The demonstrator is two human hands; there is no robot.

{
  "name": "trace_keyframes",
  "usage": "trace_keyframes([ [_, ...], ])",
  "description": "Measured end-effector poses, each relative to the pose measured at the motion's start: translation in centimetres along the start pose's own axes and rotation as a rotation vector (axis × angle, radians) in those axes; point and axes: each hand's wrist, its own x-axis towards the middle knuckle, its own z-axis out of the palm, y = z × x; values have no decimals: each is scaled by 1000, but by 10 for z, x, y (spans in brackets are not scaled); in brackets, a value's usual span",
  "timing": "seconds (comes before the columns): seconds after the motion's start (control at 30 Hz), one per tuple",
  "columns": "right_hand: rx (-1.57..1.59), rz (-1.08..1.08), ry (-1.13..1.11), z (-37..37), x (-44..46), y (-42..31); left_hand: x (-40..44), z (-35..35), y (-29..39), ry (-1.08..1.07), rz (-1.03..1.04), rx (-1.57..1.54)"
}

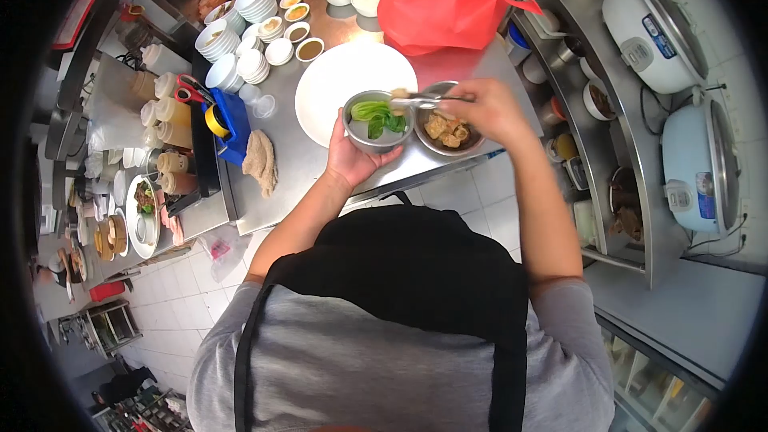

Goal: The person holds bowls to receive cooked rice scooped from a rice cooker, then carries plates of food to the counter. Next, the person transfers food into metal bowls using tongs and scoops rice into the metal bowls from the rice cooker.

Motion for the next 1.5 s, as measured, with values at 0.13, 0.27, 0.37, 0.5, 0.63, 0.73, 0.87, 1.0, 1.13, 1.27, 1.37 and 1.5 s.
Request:
trace_keyframes([
  [0.13, -125, 6, -43, 5, -13, -27, 5, -6, -3, -49, -19, -38],
  [0.27, -383, 86, 43, -34, -21, -6, 4, -9, -1, 36, 43, -8],
  [0.37, -660, 339, -114, -32, -11, 29, 1, -11, 0, 52, 48, -3],
  [0.5, -632, 303, -148, -21, -4, 67, -3, -11, -2, 87, 61, -2],
  [0.63, -343, 181, -83, -49, -9, 68, -3, -15, -2, 31, 50, -37],
  [0.73, -72, 96, -166, -51, -3, 16, -1, -17, -6, -10, 37, -43],
  [0.87, -164, -218, -255, 13, 27, -31, -4, -10, -11, -45, 27, -63],
  [1.0, -310, -237, -131, 32, 31, -49, -1, -25, -8, -52, 23, -144],
  [1.13, -535, 23, -123, -19, 23, -40, -10, -30, 0, 29, 114, -120],
  [1.27, -884, -112, -109, 7, 13, 21, -13, -36, 4, 25, 97, -134],
  [1.37, -981, -288, -101, 32, 9, 43, -16, -38, 6, 21, 77, -140],
  [1.5, -823, -178, 9, 7, 0, 12, -19, -34, 7, 19, 107, -131],
])
